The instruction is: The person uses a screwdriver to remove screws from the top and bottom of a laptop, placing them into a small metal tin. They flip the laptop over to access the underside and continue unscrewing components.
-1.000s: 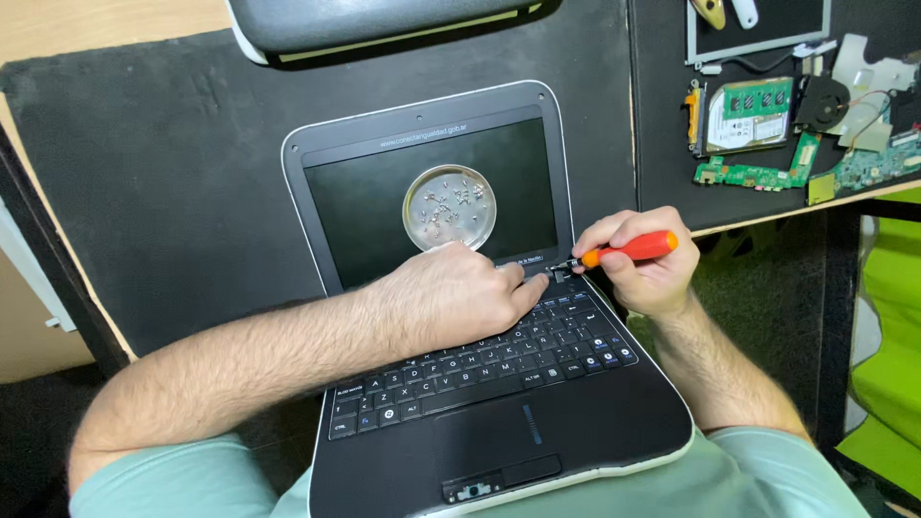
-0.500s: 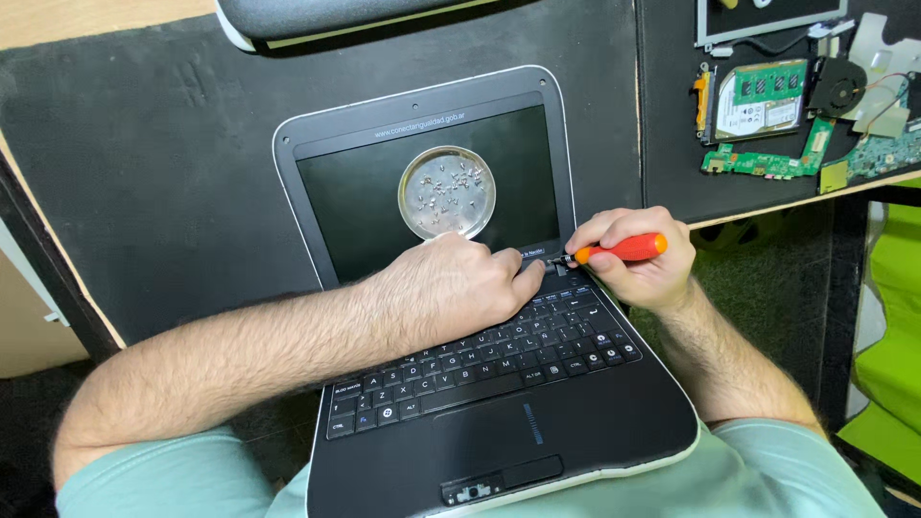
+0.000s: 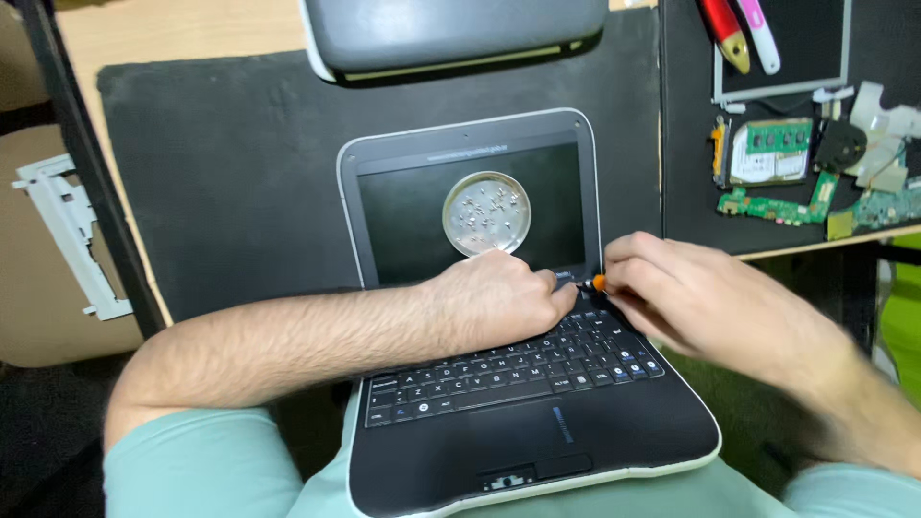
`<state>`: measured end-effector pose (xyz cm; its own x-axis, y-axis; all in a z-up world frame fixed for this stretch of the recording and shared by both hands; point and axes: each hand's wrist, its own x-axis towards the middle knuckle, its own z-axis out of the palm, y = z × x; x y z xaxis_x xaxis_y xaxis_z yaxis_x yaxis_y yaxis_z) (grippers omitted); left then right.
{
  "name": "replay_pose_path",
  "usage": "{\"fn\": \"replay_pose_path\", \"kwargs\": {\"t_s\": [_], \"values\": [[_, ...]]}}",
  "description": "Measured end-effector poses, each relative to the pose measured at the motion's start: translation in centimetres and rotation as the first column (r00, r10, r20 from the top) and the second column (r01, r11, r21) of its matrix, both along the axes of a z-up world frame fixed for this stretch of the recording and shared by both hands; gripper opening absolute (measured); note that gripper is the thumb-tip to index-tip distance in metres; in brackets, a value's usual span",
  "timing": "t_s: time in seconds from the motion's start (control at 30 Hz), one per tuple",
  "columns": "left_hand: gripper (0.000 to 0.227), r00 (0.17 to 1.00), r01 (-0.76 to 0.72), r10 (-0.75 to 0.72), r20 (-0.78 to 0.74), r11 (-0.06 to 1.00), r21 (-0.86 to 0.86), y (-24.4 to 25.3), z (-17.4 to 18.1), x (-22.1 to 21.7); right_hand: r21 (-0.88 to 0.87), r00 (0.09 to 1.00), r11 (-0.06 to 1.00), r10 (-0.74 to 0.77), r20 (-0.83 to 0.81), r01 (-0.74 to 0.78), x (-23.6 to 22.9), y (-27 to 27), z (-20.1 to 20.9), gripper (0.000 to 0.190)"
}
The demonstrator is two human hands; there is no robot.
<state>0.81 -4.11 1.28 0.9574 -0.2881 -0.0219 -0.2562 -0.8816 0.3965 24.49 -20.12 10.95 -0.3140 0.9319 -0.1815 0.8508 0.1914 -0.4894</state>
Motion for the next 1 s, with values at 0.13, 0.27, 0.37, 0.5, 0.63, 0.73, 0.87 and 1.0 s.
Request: {"fn": "replay_pose_path", "kwargs": {"t_s": [0.13, 0.27, 0.37, 0.5, 0.63, 0.73, 0.87, 1.0], "values": [[0.037, 1.0, 0.01, -0.01, -0.002, 1.0, 0.009, 0.1, 0.0, -0.2, -0.201, 0.977, 0.973, 0.146, 0.156, -0.113, 0.1, -0.7, 1.3, 0.042], [0.026, 0.998, -0.025, 0.025, 0.051, 1.0, -0.009, -0.6, -1.5, -0.5, -0.023, 0.822, 0.969, 0.22, 0.525, -0.245, -1.3, -0.5, 0.3, 0.016], [0.029, 0.998, -0.032, 0.032, 0.062, 0.999, -0.01, -0.8, -1.8, -0.5, -0.131, 0.822, 0.975, 0.222, 0.525, -0.18, -2.0, 0.2, 1.7, 0.026], [0.021, 0.997, -0.031, 0.031, 0.066, 1.0, -0.002, -0.5, -1.1, -0.3, -0.147, 0.804, 0.951, 0.307, 0.51, -0.27, -2.3, 0.5, 3.1, 0.032], [0.02, 0.993, -0.059, 0.059, 0.106, 0.998, -0.008, -1.0, -2.2, -0.5, -0.058, 0.795, 0.946, 0.299, 0.528, -0.318, -2.6, -0.4, 1.2, 0.018], [0.023, 0.995, -0.043, 0.044, 0.089, 0.999, -0.008, -0.9, -2.2, -0.5, -0.025, 0.76, 0.975, 0.189, 0.622, -0.222, -2.7, -0.5, 1.2, 0.034], [0.023, 0.999, -0.033, 0.033, 0.016, 0.999, -0.014, -0.8, -1.7, -0.2, -0.162, 0.786, 0.946, 0.323, 0.527, -0.28, -3.0, 0.3, 2.4, 0.027], [0.025, 0.998, -0.046, 0.046, 0.034, 0.999, 0.001, -1.1, -2.3, -0.4, -0.053, 0.73, 0.955, 0.257, 0.633, -0.291, -3.3, -1.0, 0.4, 0.018]]}}
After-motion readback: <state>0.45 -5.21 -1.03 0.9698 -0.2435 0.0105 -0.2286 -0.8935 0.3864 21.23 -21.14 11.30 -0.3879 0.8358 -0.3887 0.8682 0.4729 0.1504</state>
